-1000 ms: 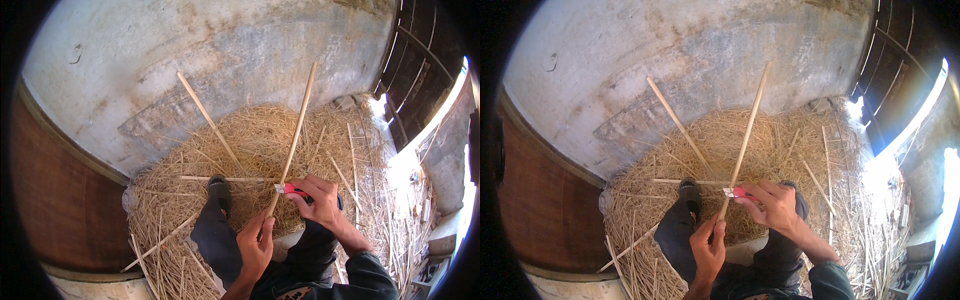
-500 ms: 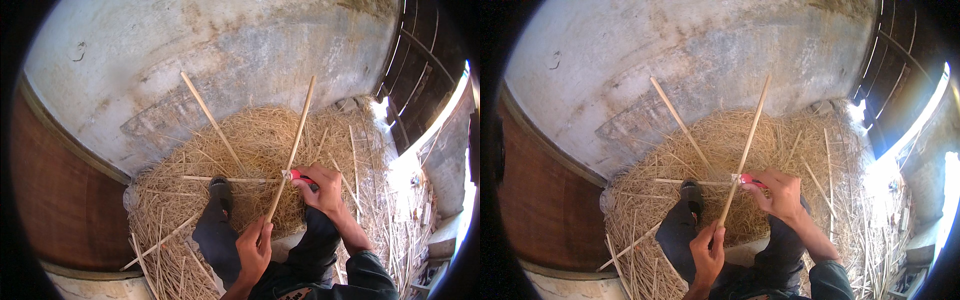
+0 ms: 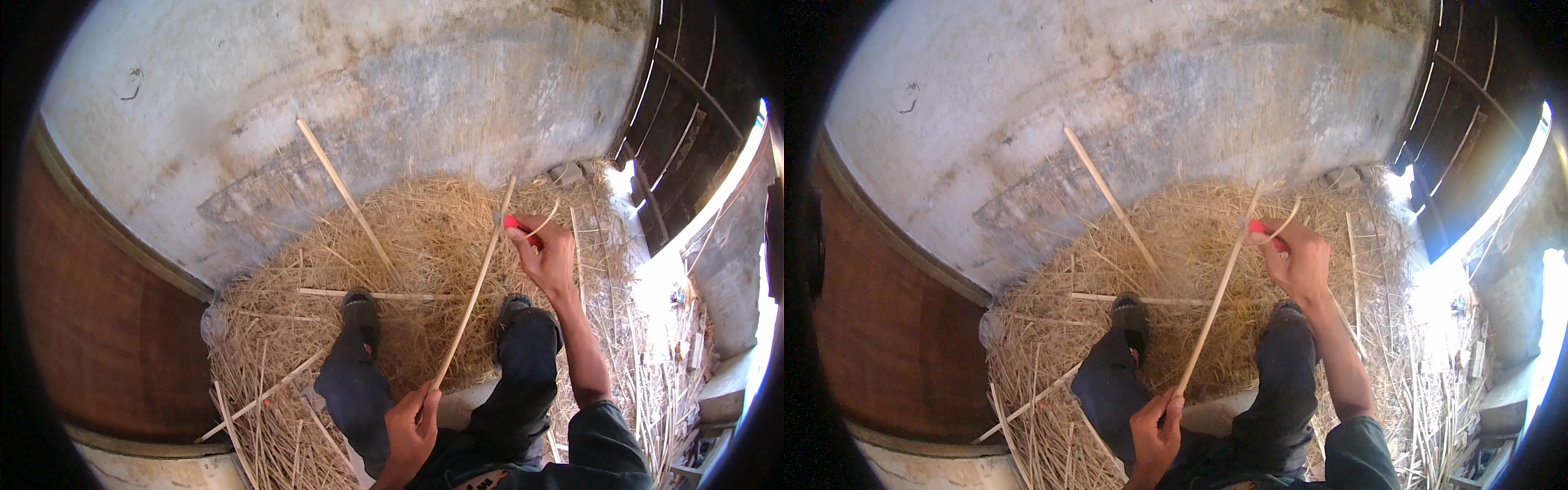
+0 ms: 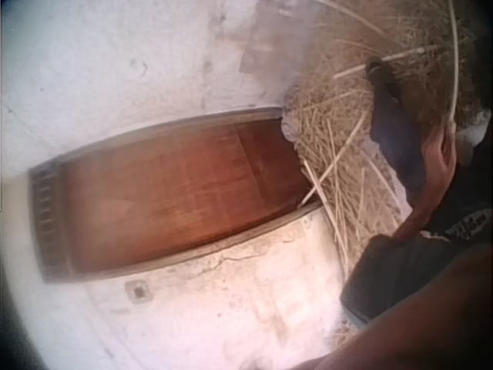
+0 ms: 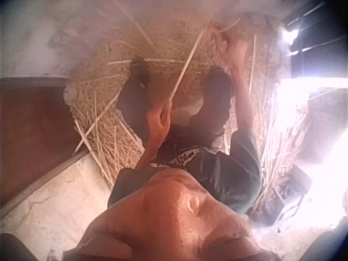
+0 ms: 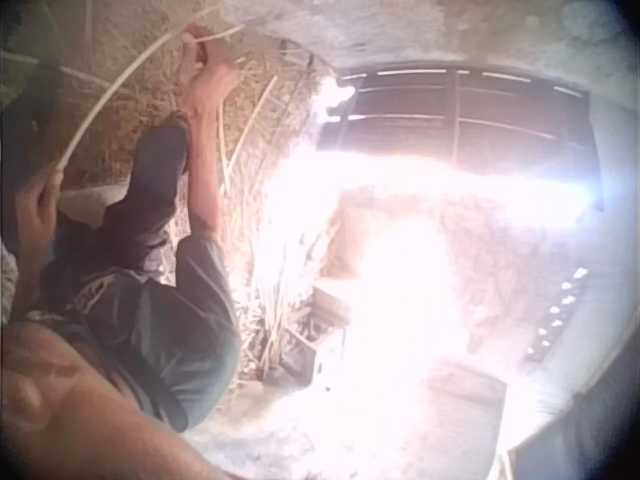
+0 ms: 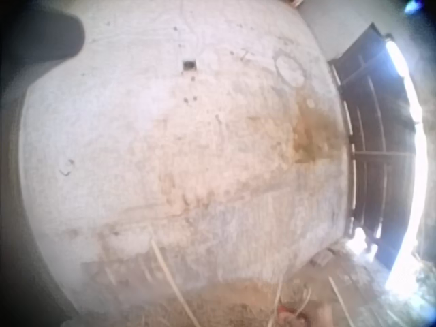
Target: The person sits on a straw-covered floor and uses a red utility knife to shave thin strips off a long wooden stick. They hold the stick with their left hand and scrape the blade along its length with their right hand, rotating the stick to work on different sides.
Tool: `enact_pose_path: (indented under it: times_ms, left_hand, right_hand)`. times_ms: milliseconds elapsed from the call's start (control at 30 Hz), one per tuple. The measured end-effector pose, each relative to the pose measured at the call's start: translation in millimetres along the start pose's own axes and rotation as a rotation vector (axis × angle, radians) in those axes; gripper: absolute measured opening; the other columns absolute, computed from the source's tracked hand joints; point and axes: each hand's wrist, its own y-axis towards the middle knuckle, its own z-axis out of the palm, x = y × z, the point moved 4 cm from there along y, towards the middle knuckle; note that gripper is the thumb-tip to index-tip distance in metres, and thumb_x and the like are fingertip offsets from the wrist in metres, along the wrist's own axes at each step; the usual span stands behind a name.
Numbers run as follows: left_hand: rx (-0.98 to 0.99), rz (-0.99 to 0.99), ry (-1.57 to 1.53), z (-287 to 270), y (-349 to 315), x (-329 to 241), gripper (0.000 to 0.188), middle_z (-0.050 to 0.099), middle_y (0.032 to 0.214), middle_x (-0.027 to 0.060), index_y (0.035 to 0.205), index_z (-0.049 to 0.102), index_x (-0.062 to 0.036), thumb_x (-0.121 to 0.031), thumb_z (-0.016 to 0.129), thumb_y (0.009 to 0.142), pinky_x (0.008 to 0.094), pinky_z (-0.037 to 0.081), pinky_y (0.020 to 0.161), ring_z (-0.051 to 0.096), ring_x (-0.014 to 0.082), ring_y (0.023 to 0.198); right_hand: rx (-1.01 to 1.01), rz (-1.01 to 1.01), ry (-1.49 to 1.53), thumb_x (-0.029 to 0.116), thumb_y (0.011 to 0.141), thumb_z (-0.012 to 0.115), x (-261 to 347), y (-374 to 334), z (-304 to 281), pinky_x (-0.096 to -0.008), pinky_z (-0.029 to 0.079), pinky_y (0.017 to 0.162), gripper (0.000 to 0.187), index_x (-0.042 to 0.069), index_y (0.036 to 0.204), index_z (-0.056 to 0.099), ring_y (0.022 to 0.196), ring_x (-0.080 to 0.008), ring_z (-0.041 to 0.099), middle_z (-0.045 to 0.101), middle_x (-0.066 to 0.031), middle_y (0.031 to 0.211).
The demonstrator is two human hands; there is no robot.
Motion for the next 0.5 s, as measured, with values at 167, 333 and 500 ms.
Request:
enact_pose_path:
  times_ms: [167, 333, 500]
  left_hand:
    - [0.012, -0.126, -0.034, -5, -33, 25, 0.029, 0.072, 0.080, 0.0125, 0.119, 0.077, 0.0058, -0.020, 0.069, 0.108, 0.0341, 0.053, 0.064, 0.068, 0.0165, 0.069]
    - [0.145, -0.446, -0.337, -11, -37, 52, 0.038, 0.060, 0.073, 0.0014, 0.126, 0.075, 0.0051, -0.027, 0.058, 0.115, 0.0259, 0.041, 0.057, 0.050, 0.0068, 0.062]
    - [0.186, -0.519, -0.621, -13, -6, 31, 0.036, 0.050, 0.072, -0.0040, 0.133, 0.069, 0.0053, -0.021, 0.052, 0.118, 0.0214, 0.034, 0.056, 0.041, 0.0031, 0.062]
  right_hand:
    - [0.000, 0.291, -0.238, 0.038, 0.099, 0.078, -61, 37, -19, -0.0396, 0.053, 0.061, 0.032, 0.008, 0.107, 0.085, 0.065, -0.0272, 0.070, 0.073, -0.0147, 0.075]
    - [0.371, 0.223, -0.467, 0.049, 0.097, 0.074, -90, 30, -15, -0.0494, 0.057, 0.070, 0.042, 0.007, 0.099, 0.083, 0.077, -0.0373, 0.075, 0.074, -0.0177, 0.076]
    - [0.721, 0.260, -0.790, 0.038, 0.095, 0.075, -138, 2, -1, -0.0536, 0.060, 0.084, 0.032, 0.006, 0.098, 0.080, 0.097, -0.0412, 0.077, 0.078, -0.0200, 0.096]
